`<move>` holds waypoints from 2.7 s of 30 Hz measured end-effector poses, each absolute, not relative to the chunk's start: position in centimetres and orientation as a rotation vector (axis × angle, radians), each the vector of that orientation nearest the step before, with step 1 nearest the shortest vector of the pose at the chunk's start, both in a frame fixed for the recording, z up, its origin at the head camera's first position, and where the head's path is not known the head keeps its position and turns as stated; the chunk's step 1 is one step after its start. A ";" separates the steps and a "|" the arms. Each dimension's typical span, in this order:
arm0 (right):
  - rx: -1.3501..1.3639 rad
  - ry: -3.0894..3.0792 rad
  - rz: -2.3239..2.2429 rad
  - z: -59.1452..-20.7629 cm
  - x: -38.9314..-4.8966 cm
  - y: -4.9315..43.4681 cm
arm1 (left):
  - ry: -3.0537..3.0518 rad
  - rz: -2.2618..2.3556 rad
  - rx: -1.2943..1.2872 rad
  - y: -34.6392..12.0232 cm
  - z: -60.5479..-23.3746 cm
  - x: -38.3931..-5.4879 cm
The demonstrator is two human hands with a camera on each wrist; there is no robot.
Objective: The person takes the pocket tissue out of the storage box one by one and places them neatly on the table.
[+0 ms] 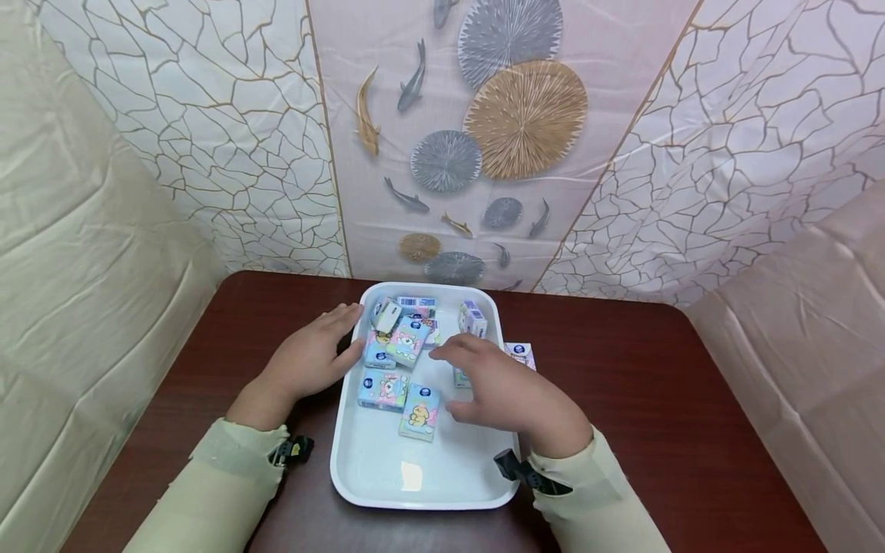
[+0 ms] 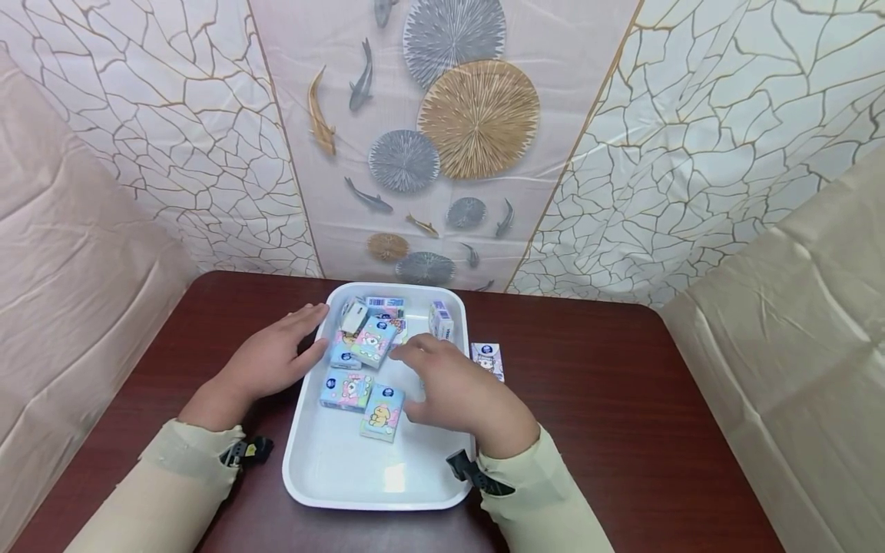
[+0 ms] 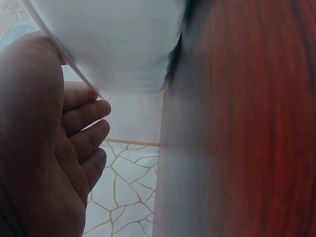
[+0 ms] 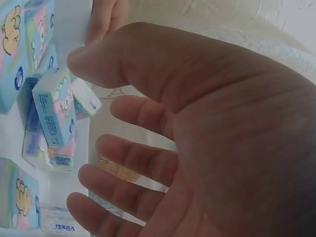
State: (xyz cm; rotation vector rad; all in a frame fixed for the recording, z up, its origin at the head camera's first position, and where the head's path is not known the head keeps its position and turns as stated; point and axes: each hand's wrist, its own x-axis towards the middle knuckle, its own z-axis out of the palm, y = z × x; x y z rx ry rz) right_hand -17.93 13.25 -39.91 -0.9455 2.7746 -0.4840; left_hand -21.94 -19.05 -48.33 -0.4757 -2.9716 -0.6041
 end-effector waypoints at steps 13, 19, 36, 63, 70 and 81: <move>-0.919 2.722 -0.458 -40.8 -17.9 12.4 | -2.968 -0.613 -0.462 -19.0 -48.3 -22.0; -0.939 2.701 -0.448 -41.6 -18.2 12.1 | -2.974 -0.610 -0.464 -19.0 -48.2 -21.9; -0.857 2.687 -0.395 -42.9 -18.4 11.1 | -2.957 -0.612 -0.471 -19.1 -48.5 -22.0; -0.835 2.653 -0.355 -44.0 -18.7 10.5 | -2.967 -0.616 -0.488 -19.0 -48.3 -22.1; -0.864 2.634 -0.329 -44.1 -18.5 10.5 | -2.965 -0.621 -0.486 -19.0 -48.2 -22.0; -0.846 2.621 -0.314 -44.2 -18.4 10.3 | -2.967 -0.617 -0.478 -19.1 -48.3 -22.0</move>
